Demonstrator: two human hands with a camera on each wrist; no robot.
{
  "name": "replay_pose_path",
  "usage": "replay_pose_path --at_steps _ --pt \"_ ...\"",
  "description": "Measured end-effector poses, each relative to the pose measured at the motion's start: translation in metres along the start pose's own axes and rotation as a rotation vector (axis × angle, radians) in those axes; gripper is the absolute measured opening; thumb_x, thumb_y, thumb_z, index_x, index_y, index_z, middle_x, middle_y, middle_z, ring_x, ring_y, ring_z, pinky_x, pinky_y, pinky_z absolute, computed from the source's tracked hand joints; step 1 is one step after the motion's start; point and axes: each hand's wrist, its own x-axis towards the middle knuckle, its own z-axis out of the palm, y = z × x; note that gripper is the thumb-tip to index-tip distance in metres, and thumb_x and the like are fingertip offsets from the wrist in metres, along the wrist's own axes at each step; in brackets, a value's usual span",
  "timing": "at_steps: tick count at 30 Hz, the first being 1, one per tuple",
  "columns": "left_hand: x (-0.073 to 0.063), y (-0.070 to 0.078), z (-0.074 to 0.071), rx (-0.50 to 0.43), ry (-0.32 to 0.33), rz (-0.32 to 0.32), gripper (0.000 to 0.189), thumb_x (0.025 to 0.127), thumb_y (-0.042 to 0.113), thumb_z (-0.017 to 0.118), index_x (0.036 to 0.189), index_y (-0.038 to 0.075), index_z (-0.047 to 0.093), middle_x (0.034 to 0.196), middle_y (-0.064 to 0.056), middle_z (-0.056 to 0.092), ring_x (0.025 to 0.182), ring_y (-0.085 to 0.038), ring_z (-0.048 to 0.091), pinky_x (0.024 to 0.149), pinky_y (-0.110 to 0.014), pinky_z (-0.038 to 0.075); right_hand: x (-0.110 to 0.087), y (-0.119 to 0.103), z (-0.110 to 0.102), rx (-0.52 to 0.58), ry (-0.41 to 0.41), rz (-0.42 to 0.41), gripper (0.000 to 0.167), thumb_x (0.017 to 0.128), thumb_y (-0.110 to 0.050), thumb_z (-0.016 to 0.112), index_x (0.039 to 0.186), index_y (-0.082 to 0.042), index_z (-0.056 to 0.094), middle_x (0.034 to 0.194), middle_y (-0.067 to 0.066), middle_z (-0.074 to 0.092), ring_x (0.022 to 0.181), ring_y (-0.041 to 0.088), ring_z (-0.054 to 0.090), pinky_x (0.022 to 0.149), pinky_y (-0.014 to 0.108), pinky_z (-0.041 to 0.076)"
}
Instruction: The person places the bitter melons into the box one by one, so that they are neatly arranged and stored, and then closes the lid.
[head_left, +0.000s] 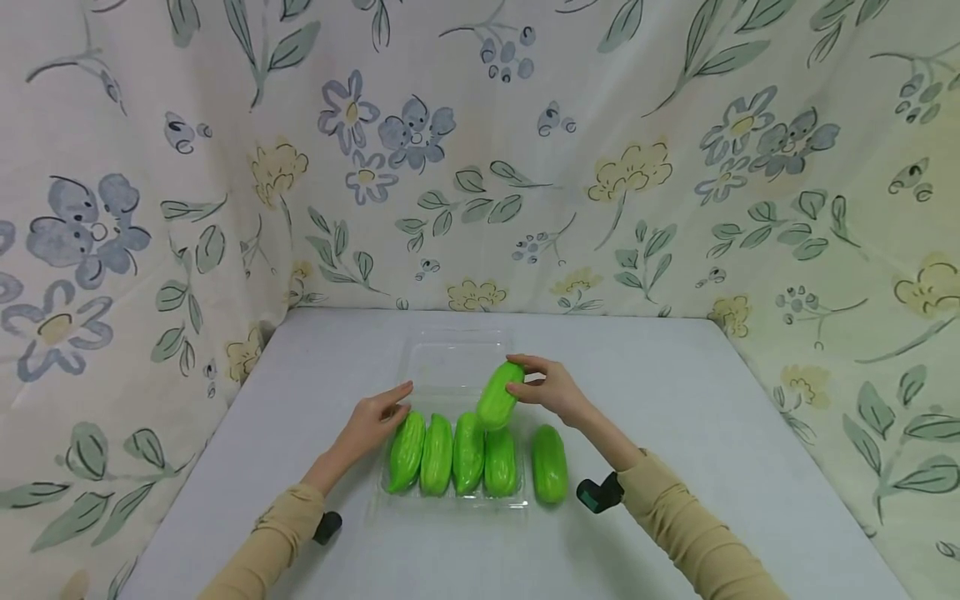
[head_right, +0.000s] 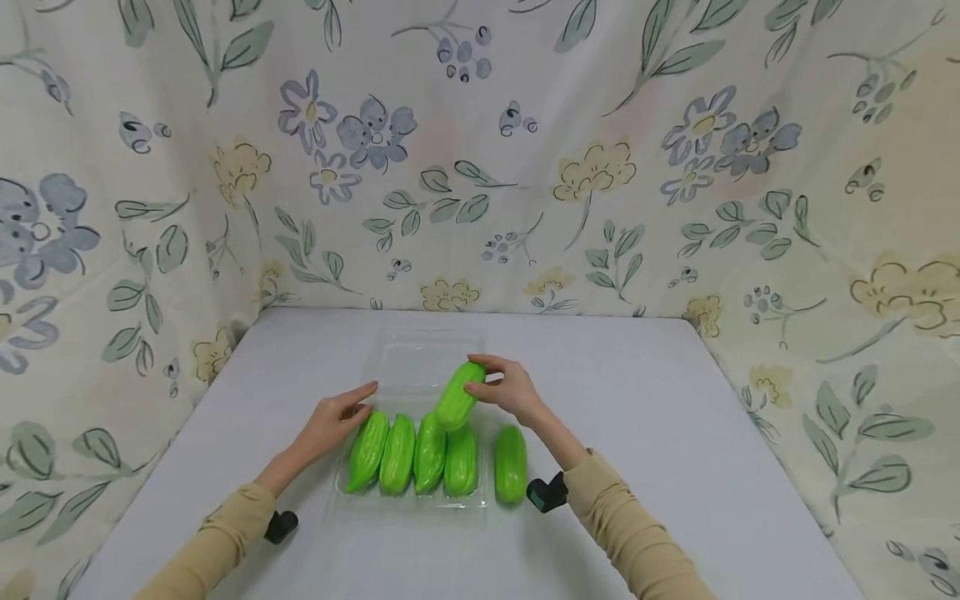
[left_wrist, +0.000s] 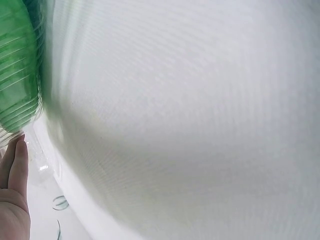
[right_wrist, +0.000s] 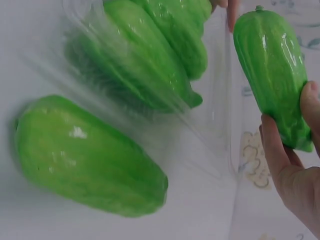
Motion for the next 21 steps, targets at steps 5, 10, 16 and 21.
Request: replay_pose_path --at_steps 5,10,16,21 --pt "0.001 0.000 0.001 -0.014 -0.006 0.006 0.041 0.091 0.006 0.061 0.130 -0.004 0.054 0.133 -0.019 0.056 0.100 -0.031 0.067 0.082 -0.039 0.057 0.002 -0.002 0.013 0.018 -0.012 -0.007 0.051 0.089 -0.009 0.066 0.137 -0.008 0.051 0.125 0.024 0.051 0.097 0.022 0.066 0.086 0.042 0.057" --pt "0.001 -0.001 0.001 -0.020 -0.007 -0.003 0.040 0.092 0.008 0.061 0.131 -0.002 0.054 0.133 -0.018 0.056 0.097 -0.027 0.069 0.081 -0.038 0.058 0.004 -0.004 0.023 0.030 -0.030 -0.015 0.051 0.089 -0.009 0.066 0.137 -0.008 0.050 0.123 0.023 0.052 0.097 0.021 0.066 0.085 0.036 0.057" --pt "-0.001 -0.002 0.001 -0.019 -0.016 -0.014 0.040 0.092 0.008 0.061 0.130 -0.004 0.055 0.132 -0.018 0.056 0.093 -0.024 0.070 0.080 -0.037 0.058 0.002 -0.006 0.035 0.002 -0.061 -0.047 0.051 0.089 -0.009 0.065 0.137 -0.006 0.050 0.133 0.023 0.049 0.097 0.024 0.065 0.082 0.031 0.058" --pt "-0.002 -0.001 0.000 -0.033 -0.024 -0.023 0.040 0.092 0.008 0.060 0.130 -0.003 0.054 0.133 -0.017 0.055 0.092 -0.023 0.070 0.081 -0.037 0.058 0.003 -0.004 0.047 -0.017 -0.068 -0.053 0.050 0.090 -0.010 0.065 0.137 -0.007 0.050 0.136 0.022 0.048 0.099 0.027 0.065 0.081 0.033 0.058"
